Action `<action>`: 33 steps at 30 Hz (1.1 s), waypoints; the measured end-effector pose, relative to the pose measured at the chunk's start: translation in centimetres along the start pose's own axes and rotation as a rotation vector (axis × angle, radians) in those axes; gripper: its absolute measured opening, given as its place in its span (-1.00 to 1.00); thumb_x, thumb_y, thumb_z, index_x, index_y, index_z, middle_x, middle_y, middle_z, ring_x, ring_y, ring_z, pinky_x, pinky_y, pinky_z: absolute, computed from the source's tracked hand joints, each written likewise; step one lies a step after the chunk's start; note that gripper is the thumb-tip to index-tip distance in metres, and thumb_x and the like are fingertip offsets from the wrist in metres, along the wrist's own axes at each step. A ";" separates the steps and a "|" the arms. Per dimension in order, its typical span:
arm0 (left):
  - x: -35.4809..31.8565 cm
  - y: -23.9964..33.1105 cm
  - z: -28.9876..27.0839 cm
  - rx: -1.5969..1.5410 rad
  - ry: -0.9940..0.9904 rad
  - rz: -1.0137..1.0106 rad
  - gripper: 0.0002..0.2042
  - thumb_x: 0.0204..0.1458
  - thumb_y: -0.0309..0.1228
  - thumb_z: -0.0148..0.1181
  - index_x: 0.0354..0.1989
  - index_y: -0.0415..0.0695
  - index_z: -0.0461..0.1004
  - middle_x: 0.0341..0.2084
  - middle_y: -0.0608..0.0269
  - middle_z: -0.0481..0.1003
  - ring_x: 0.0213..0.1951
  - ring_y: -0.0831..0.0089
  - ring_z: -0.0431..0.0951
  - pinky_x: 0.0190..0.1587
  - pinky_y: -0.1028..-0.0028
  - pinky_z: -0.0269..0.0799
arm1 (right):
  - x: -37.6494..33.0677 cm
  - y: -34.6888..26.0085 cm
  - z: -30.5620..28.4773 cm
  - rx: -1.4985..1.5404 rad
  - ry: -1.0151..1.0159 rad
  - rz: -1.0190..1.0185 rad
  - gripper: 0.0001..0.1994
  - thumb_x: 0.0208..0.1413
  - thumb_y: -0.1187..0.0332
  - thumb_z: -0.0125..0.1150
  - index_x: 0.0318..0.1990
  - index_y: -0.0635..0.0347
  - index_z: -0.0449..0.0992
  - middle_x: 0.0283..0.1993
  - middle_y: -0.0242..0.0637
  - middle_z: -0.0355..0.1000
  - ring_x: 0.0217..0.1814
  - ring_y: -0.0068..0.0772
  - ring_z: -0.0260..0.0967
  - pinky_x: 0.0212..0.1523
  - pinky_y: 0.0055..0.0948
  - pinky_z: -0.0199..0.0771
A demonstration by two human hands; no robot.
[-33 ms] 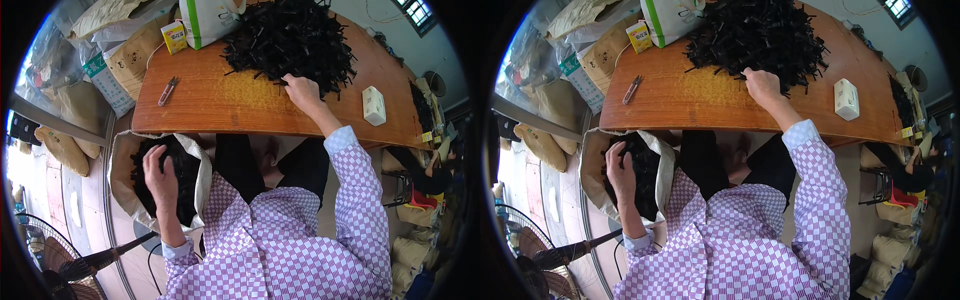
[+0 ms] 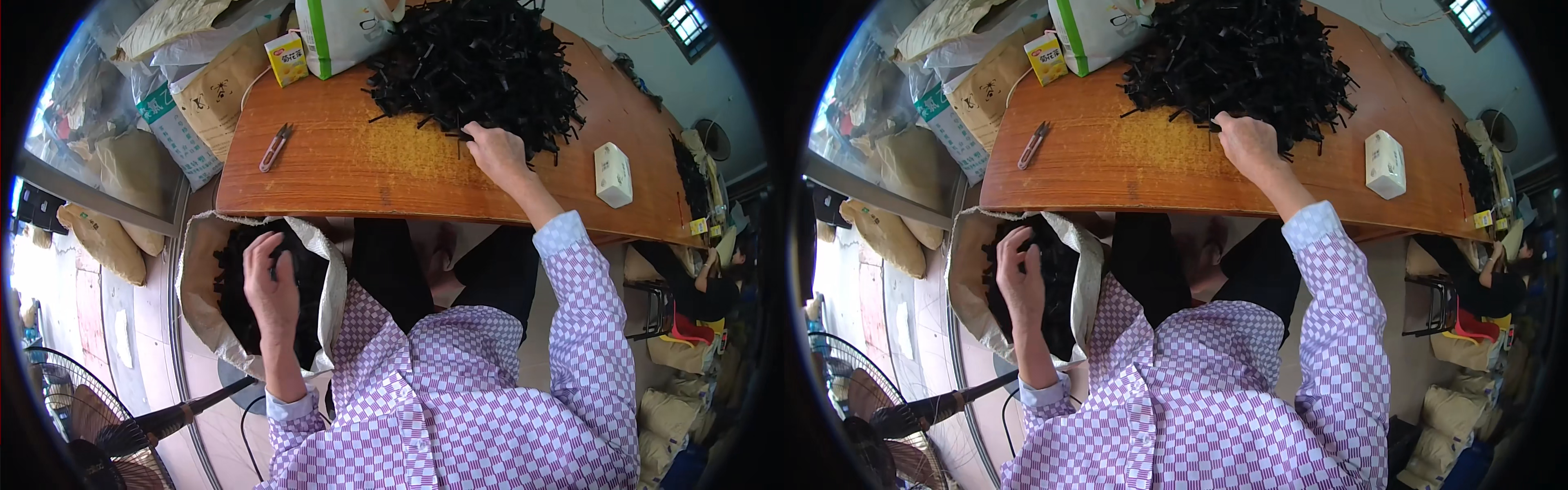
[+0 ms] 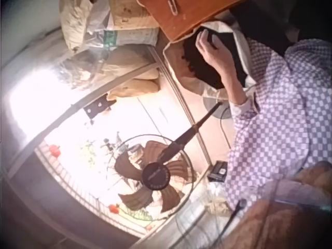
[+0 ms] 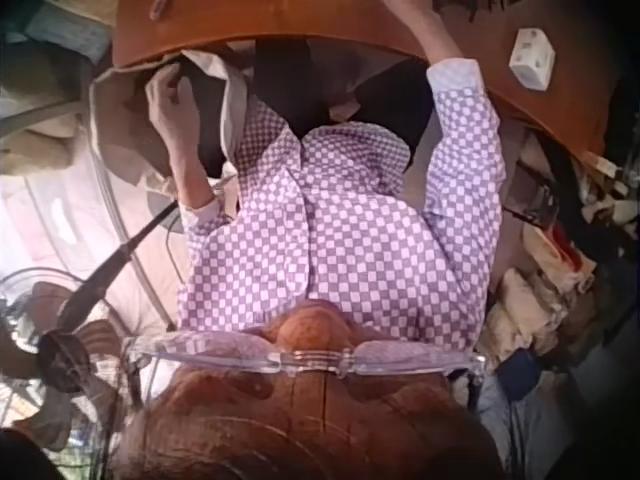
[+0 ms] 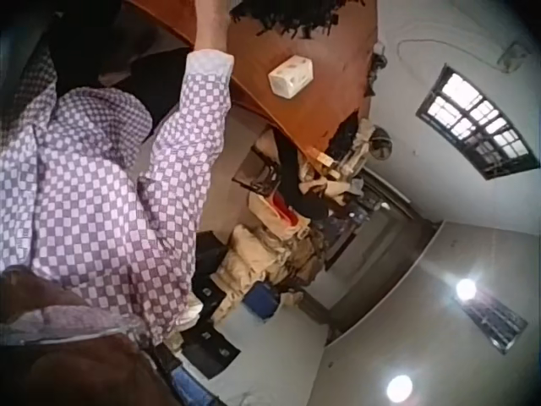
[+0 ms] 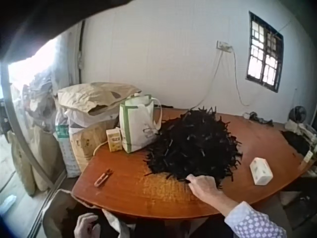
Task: Manually assembling small black plastic components by inserting small pins or clips into them at a workbench.
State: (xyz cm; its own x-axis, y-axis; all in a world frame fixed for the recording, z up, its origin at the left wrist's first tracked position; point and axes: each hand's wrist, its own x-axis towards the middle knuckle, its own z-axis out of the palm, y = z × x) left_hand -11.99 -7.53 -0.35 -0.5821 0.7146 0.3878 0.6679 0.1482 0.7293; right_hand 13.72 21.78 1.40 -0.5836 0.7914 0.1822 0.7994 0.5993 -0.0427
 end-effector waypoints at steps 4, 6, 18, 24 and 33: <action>1.2 3.5 4.3 -0.631 -0.344 -0.260 -0.77 0.13 -0.60 0.00 -0.04 -0.32 0.38 -0.20 0.21 0.46 -0.26 0.55 0.49 -0.25 0.65 0.35 | -1.9 -0.7 -1.0 0.246 0.047 -0.105 -0.77 0.06 0.35 0.18 -0.11 0.11 0.45 -0.45 -0.19 0.51 -0.41 -0.14 0.50 -0.40 -0.28 0.49; 2.8 6.4 6.5 -0.731 -0.501 -0.342 -0.68 0.19 -0.41 -0.01 0.07 -0.32 0.33 -0.14 0.14 0.47 -0.28 0.52 0.51 -0.34 0.63 0.35 | -2.3 -0.9 -0.7 0.361 0.098 -0.166 -0.76 0.04 0.40 0.20 -0.10 0.12 0.45 -0.42 -0.19 0.51 -0.42 -0.17 0.50 -0.40 -0.31 0.49; 4.9 7.3 16.2 -1.427 -0.961 -0.666 -0.64 0.20 -0.17 0.02 -0.08 -0.24 0.41 -0.32 0.14 0.55 -0.36 0.48 0.59 -0.44 0.71 0.46 | -4.9 -1.8 -1.5 0.419 0.242 -0.582 -0.59 -0.19 0.47 0.30 -0.06 0.11 0.50 -0.54 -0.38 0.31 -0.58 -0.41 0.35 -0.59 -0.46 0.36; 4.6 7.4 16.5 -1.656 -1.018 -0.883 -0.67 0.09 -0.30 0.18 -0.01 -0.16 0.38 -0.33 0.05 0.54 -0.36 0.36 0.61 -0.45 0.65 0.51 | -5.6 -0.9 -0.8 0.431 0.225 -0.608 -0.61 -0.09 0.33 0.26 -0.01 0.02 0.51 -0.51 -0.43 0.30 -0.57 -0.51 0.36 -0.58 -0.51 0.41; 4.2 8.5 16.1 -1.391 -0.879 -0.897 -0.73 0.06 -0.47 0.20 -0.07 -0.08 0.35 -0.41 0.15 0.53 -0.49 0.47 0.55 -0.48 0.61 0.47 | -7.9 -2.0 -1.3 1.136 -0.035 -0.091 -0.64 0.28 0.30 -0.04 0.15 0.28 0.27 -0.44 -0.40 0.25 -0.48 -0.66 0.17 -0.42 -0.64 0.26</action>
State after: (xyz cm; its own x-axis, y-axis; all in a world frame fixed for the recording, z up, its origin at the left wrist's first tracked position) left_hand -1.27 7.72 -1.55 0.1760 0.9186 -0.3539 -0.7311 0.3627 0.5779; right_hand 16.95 14.15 1.32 -0.6508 0.7315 0.2034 0.1727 0.4035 -0.8985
